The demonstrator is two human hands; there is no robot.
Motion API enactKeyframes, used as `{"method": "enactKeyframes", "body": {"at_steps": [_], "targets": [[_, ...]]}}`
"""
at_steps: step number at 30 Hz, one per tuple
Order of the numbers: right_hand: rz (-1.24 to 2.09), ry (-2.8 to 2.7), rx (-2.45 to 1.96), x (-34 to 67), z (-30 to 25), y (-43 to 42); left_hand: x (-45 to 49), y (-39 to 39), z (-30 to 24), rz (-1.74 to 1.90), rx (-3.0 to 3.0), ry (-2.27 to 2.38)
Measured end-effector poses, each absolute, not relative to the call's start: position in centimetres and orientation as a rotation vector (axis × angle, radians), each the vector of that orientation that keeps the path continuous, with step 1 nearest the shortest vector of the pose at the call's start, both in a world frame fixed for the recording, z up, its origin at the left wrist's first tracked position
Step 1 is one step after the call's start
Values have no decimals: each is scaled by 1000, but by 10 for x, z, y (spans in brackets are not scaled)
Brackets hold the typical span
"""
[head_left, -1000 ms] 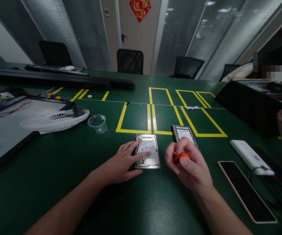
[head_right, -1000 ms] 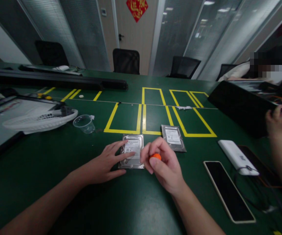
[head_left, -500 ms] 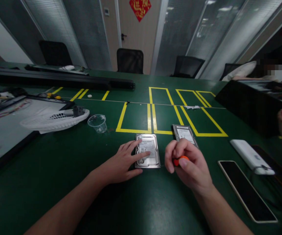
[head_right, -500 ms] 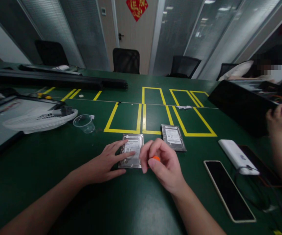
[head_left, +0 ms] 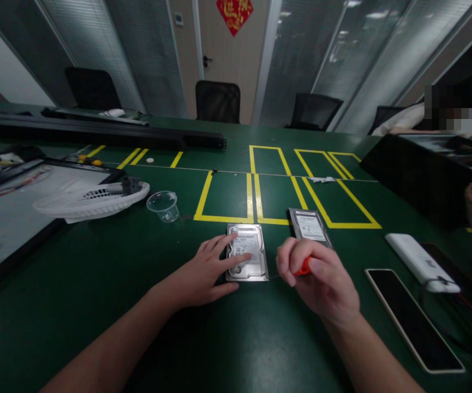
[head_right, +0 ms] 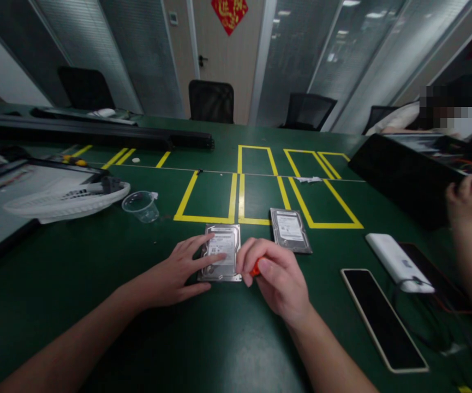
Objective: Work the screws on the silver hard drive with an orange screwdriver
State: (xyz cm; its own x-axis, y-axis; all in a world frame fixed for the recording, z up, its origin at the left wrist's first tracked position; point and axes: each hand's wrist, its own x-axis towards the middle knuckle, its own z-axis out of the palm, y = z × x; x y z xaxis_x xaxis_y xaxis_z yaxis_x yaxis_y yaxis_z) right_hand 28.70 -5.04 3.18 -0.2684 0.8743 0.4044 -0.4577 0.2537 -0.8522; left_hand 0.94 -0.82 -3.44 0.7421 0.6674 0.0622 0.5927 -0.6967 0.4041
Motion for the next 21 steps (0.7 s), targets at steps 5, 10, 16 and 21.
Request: {"method": "enactKeyframes", "body": {"at_steps": [5,10,16,21], "targets": [[1355,-1260,-462,284,30,-50,10,-8,-33,292,2573,971],[1416,-1208,-471,283,32,-53,10,-8,-34,310,2576,967],[1404,-1222,-440,286,36,-52,9,-8,-35,274,2583,980],[1429,-1269,-428,287,33,-51,10,-8,-33,263,2577,984]]}}
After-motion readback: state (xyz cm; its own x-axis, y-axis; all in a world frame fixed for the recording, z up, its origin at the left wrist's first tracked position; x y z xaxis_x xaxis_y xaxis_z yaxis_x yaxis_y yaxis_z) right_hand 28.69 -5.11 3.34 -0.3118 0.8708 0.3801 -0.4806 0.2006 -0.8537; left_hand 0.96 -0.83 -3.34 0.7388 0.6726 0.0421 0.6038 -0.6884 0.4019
